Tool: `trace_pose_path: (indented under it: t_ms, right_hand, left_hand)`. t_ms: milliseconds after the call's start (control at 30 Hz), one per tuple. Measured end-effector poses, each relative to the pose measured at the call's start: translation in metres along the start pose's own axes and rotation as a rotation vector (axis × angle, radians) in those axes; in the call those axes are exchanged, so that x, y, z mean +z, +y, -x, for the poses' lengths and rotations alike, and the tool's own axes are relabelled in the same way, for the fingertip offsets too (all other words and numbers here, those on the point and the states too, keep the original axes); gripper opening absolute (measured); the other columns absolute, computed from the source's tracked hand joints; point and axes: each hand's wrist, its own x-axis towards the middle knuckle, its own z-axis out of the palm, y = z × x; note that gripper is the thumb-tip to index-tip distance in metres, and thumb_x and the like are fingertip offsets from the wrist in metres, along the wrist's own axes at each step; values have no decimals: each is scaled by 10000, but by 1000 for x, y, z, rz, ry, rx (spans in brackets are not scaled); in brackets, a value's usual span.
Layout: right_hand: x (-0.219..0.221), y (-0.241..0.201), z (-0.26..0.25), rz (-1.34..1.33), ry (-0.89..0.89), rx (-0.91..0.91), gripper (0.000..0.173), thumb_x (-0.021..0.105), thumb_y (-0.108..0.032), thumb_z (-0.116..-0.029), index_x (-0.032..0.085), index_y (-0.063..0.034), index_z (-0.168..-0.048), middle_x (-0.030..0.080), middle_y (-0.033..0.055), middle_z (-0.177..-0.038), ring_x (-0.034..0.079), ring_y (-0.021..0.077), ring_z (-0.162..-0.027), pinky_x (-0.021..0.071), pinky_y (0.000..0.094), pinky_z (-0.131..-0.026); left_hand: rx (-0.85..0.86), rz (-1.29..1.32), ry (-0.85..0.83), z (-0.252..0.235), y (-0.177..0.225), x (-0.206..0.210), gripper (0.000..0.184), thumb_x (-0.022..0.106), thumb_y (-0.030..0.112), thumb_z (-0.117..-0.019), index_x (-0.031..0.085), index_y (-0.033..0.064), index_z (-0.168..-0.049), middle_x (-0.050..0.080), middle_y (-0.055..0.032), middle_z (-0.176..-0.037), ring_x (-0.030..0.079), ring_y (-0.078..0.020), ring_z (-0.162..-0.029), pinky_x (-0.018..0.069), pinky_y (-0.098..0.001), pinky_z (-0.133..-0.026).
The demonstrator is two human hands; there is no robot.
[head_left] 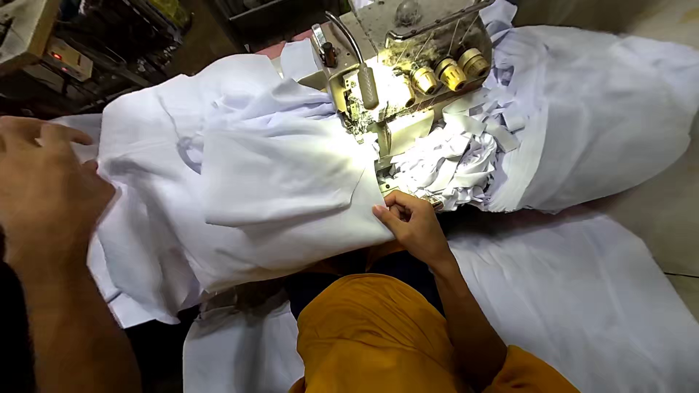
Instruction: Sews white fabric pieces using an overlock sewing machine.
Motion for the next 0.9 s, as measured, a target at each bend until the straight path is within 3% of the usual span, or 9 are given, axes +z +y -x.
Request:
trace_pose_path:
  t_ms: [133,233,367,467,567,667,733,800,900]
  right_hand:
    - [-4,2,3,69,13,3,391,633,-336,-1001,552,-141,-672,352,-104,-527,323,-15,-469,267,187,-469]
    - [-6,4,1,39,-16,-44,389,638,-330,-1007,572,-131,-680,367,-96,-535,331,-13,-474,269,179,-469]
    - [-4,4,1,14,-24,-73,376,631,-318,-1011,592,-124,-691,413,-86,-551,375,-16,-490,298,169,-477]
    - [-1,8,0,9,45,-107,358,641,-294,-1001,630,-100,-702,521,-44,-656,480,10,-598,383,172,-545]
    - [1,9,3,-13,89,-115,322,647,-285,-995,691,-90,-742,633,14,-880,611,63,-810,516,207,-681]
    - [3,4,7,-75,104,-65,223,639,-244,-1000,719,-69,-888,699,3,-887,667,32,-799,567,191,-697]
    - [4,2,9,-109,120,-24,183,647,-202,-991,678,-60,-1102,700,-13,-832,661,31,-726,563,193,-663]
    - [5,1,10,-131,156,-15,314,642,-136,-987,551,-73,-1281,709,-7,-855,666,54,-704,568,212,-647]
    - [10,-1,8,-56,172,-48,234,598,-125,-1000,622,-103,-1231,676,4,-950,622,55,-703,547,222,-627]
  left_hand:
    - [311,186,14,54,176,56,490,647,319,-865,600,1,-1235,588,-233,-1291,541,-420,-1248,441,-577,-1015]
    - [437,103,165,78,231,124,398,596,327,-997,619,96,-1320,611,-155,-1245,564,-342,-1134,401,-493,-974]
    - [417,79,328,52,229,147,282,639,116,-923,664,48,-1195,648,-167,-1144,608,-354,-1112,448,-476,-1003]
    - [421,224,294,41,227,120,178,639,56,-886,680,0,-1050,648,-225,-1084,659,-375,-986,549,-457,-826]
    - [331,478,151,24,235,82,148,488,19,-865,630,3,-905,583,-149,-1012,596,-244,-890,507,-349,-716]
    - [143,850,-123,14,240,65,168,410,46,-982,532,62,-1096,603,-33,-974,591,-71,-809,495,-232,-666]
    - [69,1078,-295,11,231,68,222,446,85,-1009,504,128,-1219,635,-7,-925,598,-43,-690,499,-202,-579]
    - [73,1145,-392,12,219,76,285,488,134,-1007,513,164,-1290,688,14,-945,625,-41,-695,509,-194,-578]
    - [88,1190,-393,21,210,86,331,600,44,-958,537,142,-1268,735,11,-971,691,-56,-780,569,-200,-661]
